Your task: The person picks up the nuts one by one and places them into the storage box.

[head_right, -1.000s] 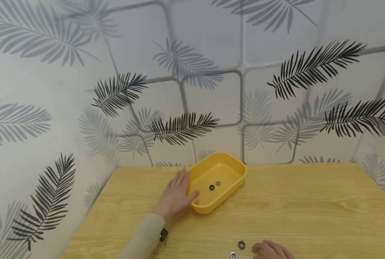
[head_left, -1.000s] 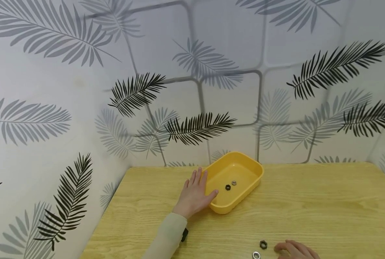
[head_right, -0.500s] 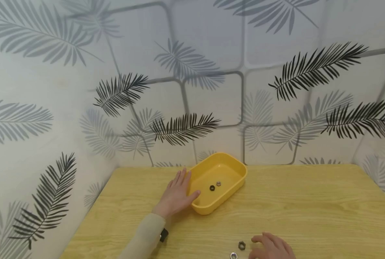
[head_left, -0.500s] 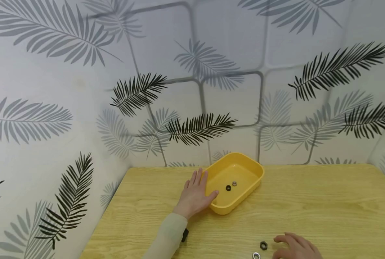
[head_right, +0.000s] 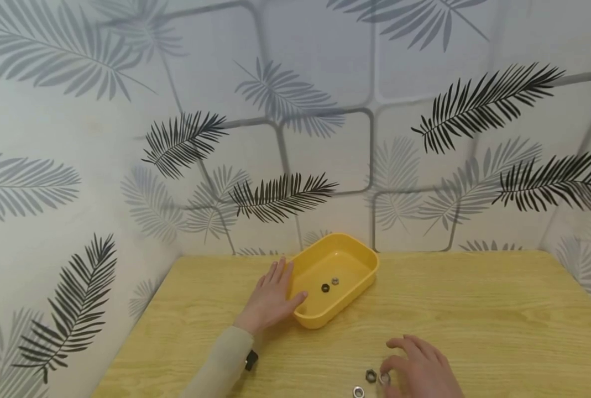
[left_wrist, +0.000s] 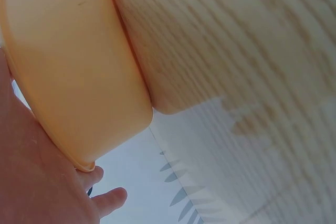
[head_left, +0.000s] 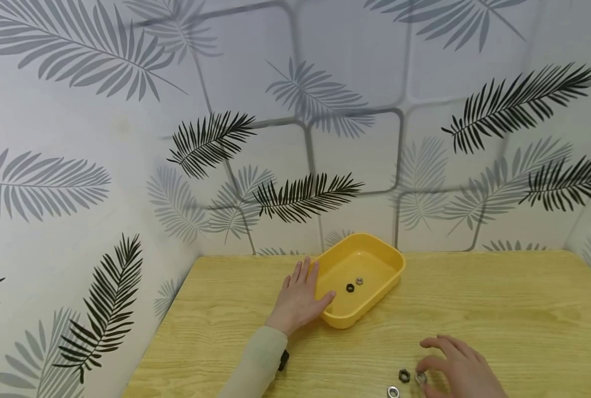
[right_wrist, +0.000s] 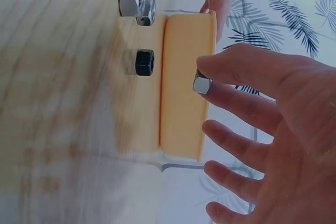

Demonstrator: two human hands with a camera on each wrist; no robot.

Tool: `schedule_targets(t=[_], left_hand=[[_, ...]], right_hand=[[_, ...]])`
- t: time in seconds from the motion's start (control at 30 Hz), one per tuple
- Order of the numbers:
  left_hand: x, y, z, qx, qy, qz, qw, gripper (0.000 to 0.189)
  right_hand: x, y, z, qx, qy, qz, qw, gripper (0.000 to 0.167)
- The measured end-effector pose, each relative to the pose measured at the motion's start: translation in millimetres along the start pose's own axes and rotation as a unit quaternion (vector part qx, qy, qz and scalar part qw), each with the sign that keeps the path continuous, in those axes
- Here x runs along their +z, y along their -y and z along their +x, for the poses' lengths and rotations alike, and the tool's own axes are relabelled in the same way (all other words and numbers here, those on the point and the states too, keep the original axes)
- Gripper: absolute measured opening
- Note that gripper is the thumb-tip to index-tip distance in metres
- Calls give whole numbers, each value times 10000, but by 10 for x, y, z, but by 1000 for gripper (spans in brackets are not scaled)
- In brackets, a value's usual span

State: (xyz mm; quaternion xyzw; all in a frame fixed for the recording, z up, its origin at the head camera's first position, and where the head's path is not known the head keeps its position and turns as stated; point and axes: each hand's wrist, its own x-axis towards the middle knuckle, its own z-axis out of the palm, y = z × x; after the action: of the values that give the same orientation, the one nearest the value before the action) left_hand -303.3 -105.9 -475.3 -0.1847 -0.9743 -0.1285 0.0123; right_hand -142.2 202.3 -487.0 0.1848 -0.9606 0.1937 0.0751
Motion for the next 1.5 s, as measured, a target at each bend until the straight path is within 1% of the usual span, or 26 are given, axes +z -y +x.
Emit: schedule_targets(t=[0.1, 0.17, 0.2, 0.27, 0.4, 0.5, 0.63, 0.73, 0.83, 0.9, 1.07, 1.33, 1.5], left_hand=[[10, -1, 3, 11, -10, -8, 10000, 84], [17, 4, 10, -7, 0, 11, 10000, 84], [27, 9, 15, -6, -17, 1, 10000, 84], [28, 16, 16, -6, -39, -17, 10000, 84], [9, 12, 3, 25, -44, -90, 9999, 83], [-5, -1, -11, 41, -4, -119, 9999, 83], [5, 2, -8, 49, 13, -104, 9999, 83], [16, 10, 5, 69, -20, -89, 9999, 83], [23, 15, 14, 90, -59, -68, 9999, 83], [22, 17, 16, 98, -67, -64, 9999, 83], [16, 14, 6, 64, -12, -37, 10000, 83], [25, 19, 4, 80, -28, -37, 10000, 83], [20, 19, 0, 93, -40, -75, 9999, 83]], right_hand=[[-6, -1, 18, -250, -424, -126, 9987, 25], [-7, 0, 39, -339, -649, -139, 9972, 27], [-14, 5, 51, -323, -694, -117, 9970, 27], [-33, 20, 76, -293, -708, -63, 9970, 28], [-85, 67, 112, 4, -503, 100, 9987, 27], [-106, 89, 133, 53, -587, 149, 9982, 27], [-133, 106, 188, -24, -841, 194, 9963, 28], [-159, 114, 243, -55, -941, 183, 9954, 27], [-174, 113, 294, -64, -955, 176, 9953, 26], [-179, 111, 320, -1, -886, 201, 9959, 25], [-179, 116, 377, 30, -929, 166, 9955, 22], [-208, 171, 494, -194, -1395, 100, 9900, 22], [-239, 204, 578, -119, -1326, 86, 9911, 21]])
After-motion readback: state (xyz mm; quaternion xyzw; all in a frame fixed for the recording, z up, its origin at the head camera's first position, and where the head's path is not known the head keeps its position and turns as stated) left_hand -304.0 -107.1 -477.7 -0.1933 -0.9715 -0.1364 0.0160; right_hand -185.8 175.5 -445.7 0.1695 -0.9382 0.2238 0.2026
